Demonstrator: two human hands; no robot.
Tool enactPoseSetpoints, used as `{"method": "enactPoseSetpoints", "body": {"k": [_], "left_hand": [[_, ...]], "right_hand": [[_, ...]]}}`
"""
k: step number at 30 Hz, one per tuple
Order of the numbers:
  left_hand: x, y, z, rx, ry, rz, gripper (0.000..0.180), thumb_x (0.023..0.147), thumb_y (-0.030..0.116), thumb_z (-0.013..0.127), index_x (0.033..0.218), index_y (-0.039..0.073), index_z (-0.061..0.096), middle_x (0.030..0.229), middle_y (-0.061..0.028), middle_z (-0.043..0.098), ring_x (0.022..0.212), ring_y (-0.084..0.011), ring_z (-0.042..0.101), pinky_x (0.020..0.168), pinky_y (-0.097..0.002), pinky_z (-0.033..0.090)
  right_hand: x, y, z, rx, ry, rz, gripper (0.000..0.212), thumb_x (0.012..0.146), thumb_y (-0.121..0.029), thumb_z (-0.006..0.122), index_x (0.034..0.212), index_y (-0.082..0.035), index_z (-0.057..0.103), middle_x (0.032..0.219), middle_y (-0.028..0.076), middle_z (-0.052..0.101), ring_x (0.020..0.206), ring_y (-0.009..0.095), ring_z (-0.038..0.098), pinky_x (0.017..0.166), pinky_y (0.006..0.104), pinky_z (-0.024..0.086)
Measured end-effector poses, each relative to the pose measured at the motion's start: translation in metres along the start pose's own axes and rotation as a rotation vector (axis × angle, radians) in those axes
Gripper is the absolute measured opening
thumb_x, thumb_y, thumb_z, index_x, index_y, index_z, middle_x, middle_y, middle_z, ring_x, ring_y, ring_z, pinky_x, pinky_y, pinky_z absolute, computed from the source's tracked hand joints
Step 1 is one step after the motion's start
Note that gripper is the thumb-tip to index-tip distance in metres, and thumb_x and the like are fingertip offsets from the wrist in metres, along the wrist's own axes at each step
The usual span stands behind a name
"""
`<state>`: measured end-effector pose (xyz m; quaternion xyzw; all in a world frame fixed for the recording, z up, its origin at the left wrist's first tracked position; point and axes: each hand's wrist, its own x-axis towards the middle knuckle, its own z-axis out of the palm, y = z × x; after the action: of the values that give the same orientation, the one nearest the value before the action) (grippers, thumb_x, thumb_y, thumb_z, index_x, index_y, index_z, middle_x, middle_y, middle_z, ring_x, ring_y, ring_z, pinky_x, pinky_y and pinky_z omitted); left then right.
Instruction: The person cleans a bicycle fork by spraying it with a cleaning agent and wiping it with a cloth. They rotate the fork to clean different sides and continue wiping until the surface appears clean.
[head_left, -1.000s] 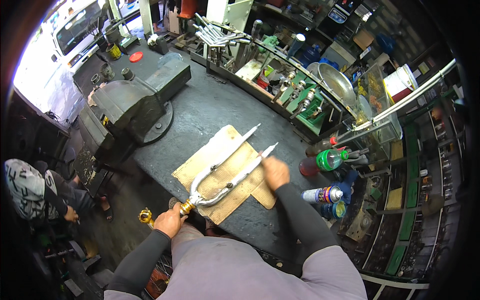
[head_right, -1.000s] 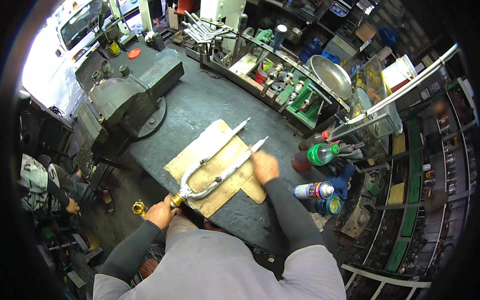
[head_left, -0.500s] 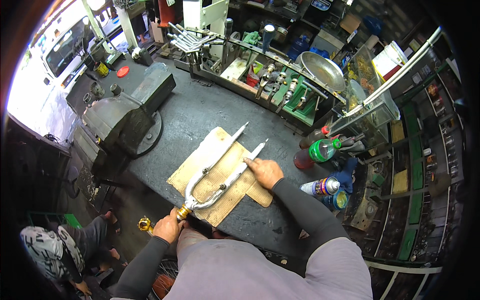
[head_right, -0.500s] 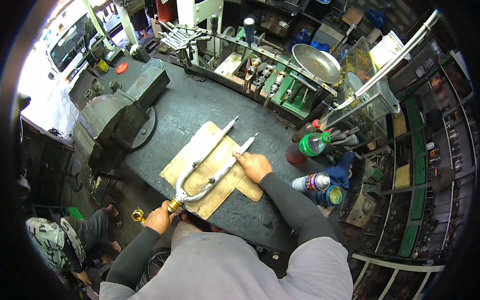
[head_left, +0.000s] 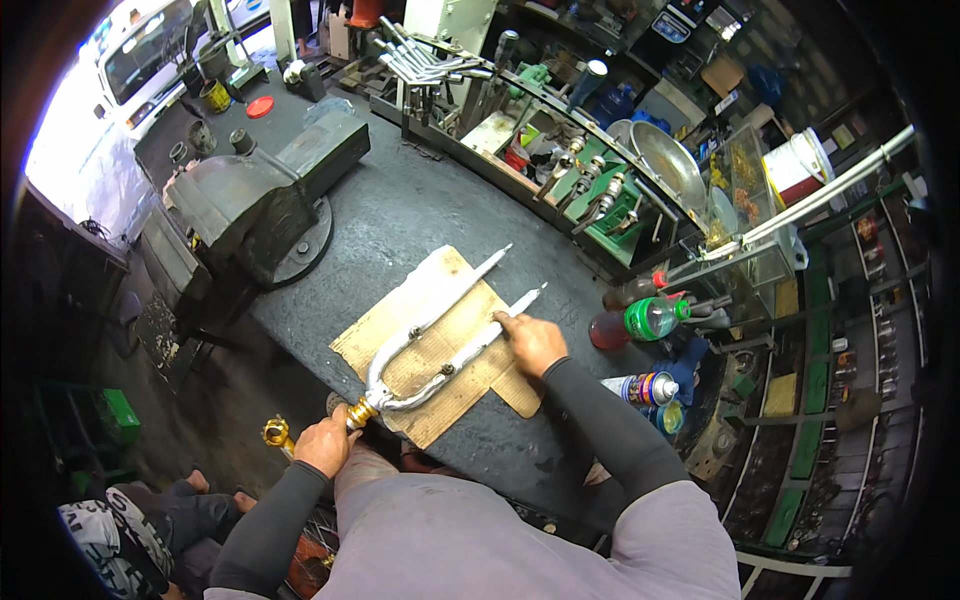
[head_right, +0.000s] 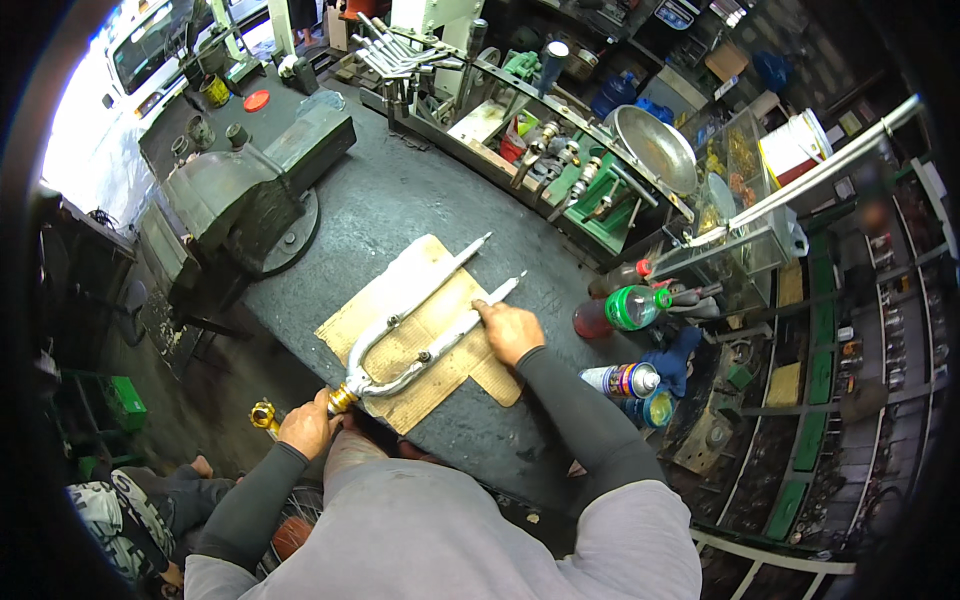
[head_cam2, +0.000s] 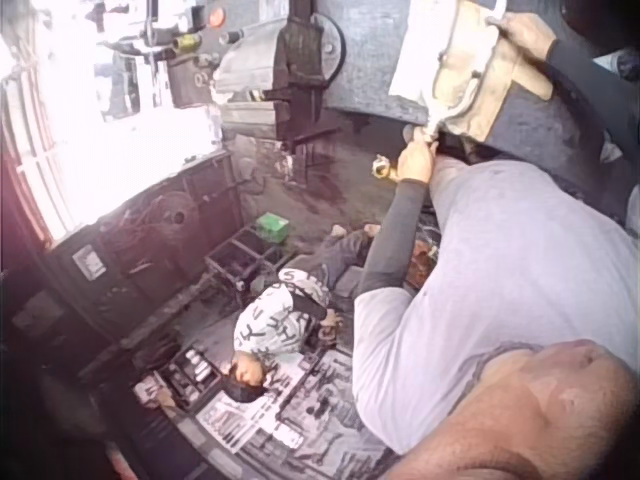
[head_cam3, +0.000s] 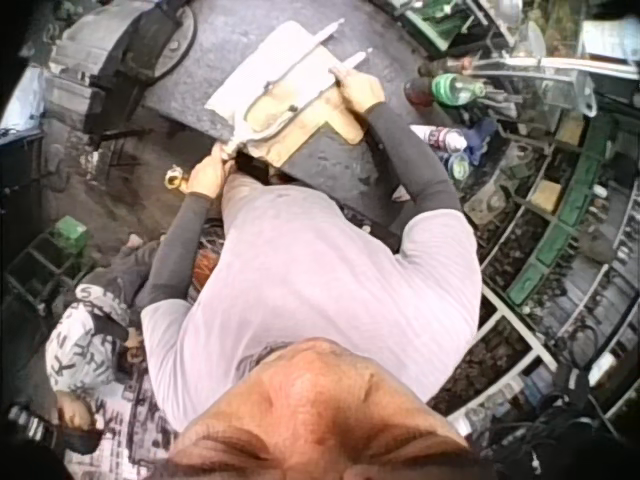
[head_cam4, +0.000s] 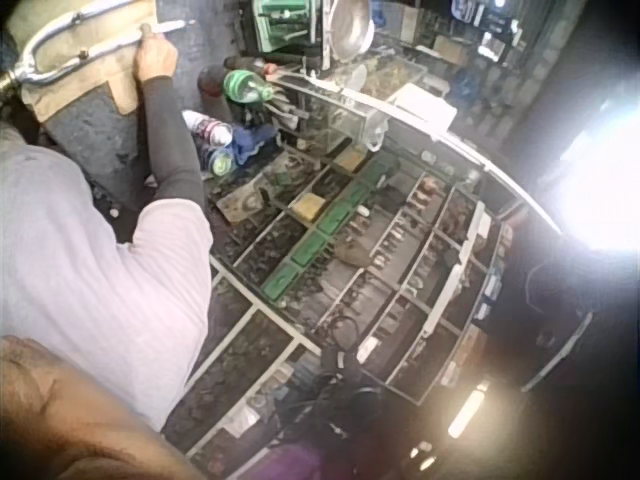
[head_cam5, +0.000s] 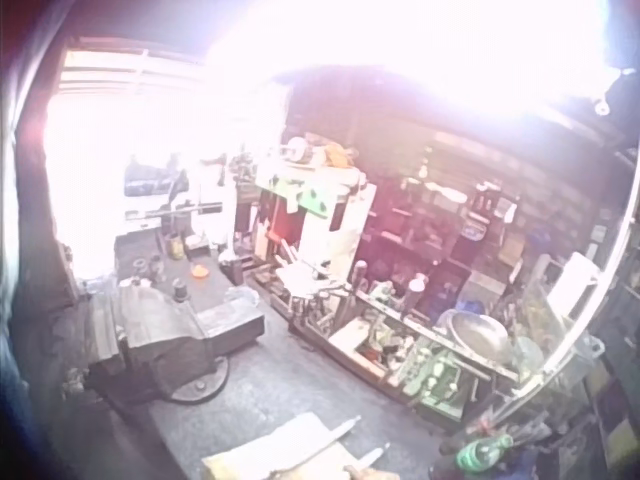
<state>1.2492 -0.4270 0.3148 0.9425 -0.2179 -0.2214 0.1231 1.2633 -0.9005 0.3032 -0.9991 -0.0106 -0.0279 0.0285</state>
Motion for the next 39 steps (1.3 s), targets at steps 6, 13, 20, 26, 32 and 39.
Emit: {"method": "enactPoseSetpoints", "body": {"k": [6, 13, 20, 26, 32, 39], "left_hand": [[0.001, 0.004, -0.006, -0.031, -0.018, -0.008, 0.047, 0.1, 0.037, 0.079, 0.127, 0.004, 0.059, 0.091, -0.0248, 0.078, 0.085, -0.0469, 0.078, 0.075, -0.0578, 0.062], [0.001, 0.002, -0.004, -0.034, -0.047, -0.002, 0.049, 0.101, 0.039, 0.078, 0.13, 0.004, 0.058, 0.094, -0.0258, 0.078, 0.086, -0.0484, 0.077, 0.076, -0.0586, 0.061], [0.002, 0.003, -0.007, -0.036, -0.016, -0.007, 0.05, 0.101, 0.038, 0.078, 0.131, 0.003, 0.057, 0.093, -0.0262, 0.077, 0.086, -0.0482, 0.077, 0.076, -0.0585, 0.061], [0.0, -0.002, 0.003, -0.024, -0.025, -0.007, 0.05, 0.101, 0.038, 0.078, 0.132, 0.003, 0.057, 0.091, -0.0262, 0.076, 0.086, -0.0479, 0.077, 0.075, -0.0586, 0.061], [-0.001, 0.002, 0.008, -0.041, -0.006, -0.005, 0.05, 0.102, 0.038, 0.078, 0.132, 0.004, 0.058, 0.09, -0.0252, 0.077, 0.083, -0.0471, 0.077, 0.074, -0.0587, 0.061], [-0.002, 0.002, 0.006, -0.065, -0.022, 0.005, 0.05, 0.1, 0.041, 0.079, 0.128, 0.005, 0.057, 0.089, -0.0255, 0.077, 0.085, -0.0495, 0.076, 0.073, -0.0605, 0.06]], "right_hand": [[0.0, -0.008, -0.013, -0.066, -0.159, 0.103, 0.048, 0.104, -0.012, 0.051, 0.147, -0.016, 0.071, 0.106, 0.018, 0.078, 0.091, 0.037, 0.079, 0.08, 0.0507, 0.063], [-0.006, 0.006, -0.001, -0.057, -0.157, 0.115, 0.049, 0.101, -0.013, 0.057, 0.147, -0.017, 0.071, 0.108, 0.016, 0.079, 0.093, 0.036, 0.079, 0.083, 0.0496, 0.064], [0.012, 0.011, -0.02, -0.095, 0.191, 0.195, 0.026, 0.102, -0.015, 0.06, 0.118, -0.01, 0.08, 0.091, 0.016, 0.078, 0.079, 0.03, 0.08, 0.065, 0.0441, 0.063], [-0.012, -0.073, -0.01, 0.199, -0.119, -0.2, 0.024, 0.1, -0.019, 0.063, 0.097, -0.003, 0.082, 0.085, 0.02, 0.079, 0.081, 0.036, 0.08, 0.074, 0.0509, 0.064], [-0.011, -0.043, -0.009, -0.005, -0.149, 0.046, 0.027, 0.099, -0.014, 0.061, 0.117, -0.003, 0.078, 0.094, 0.021, 0.079, 0.082, 0.036, 0.079, 0.072, 0.0499, 0.065], [-0.026, -0.031, -0.011, 0.087, 0.083, 0.198, 0.052, 0.098, -0.01, 0.063, 0.149, -0.017, 0.07, 0.096, 0.014, 0.075, 0.086, 0.034, 0.076, 0.074, 0.0481, 0.062]]}}
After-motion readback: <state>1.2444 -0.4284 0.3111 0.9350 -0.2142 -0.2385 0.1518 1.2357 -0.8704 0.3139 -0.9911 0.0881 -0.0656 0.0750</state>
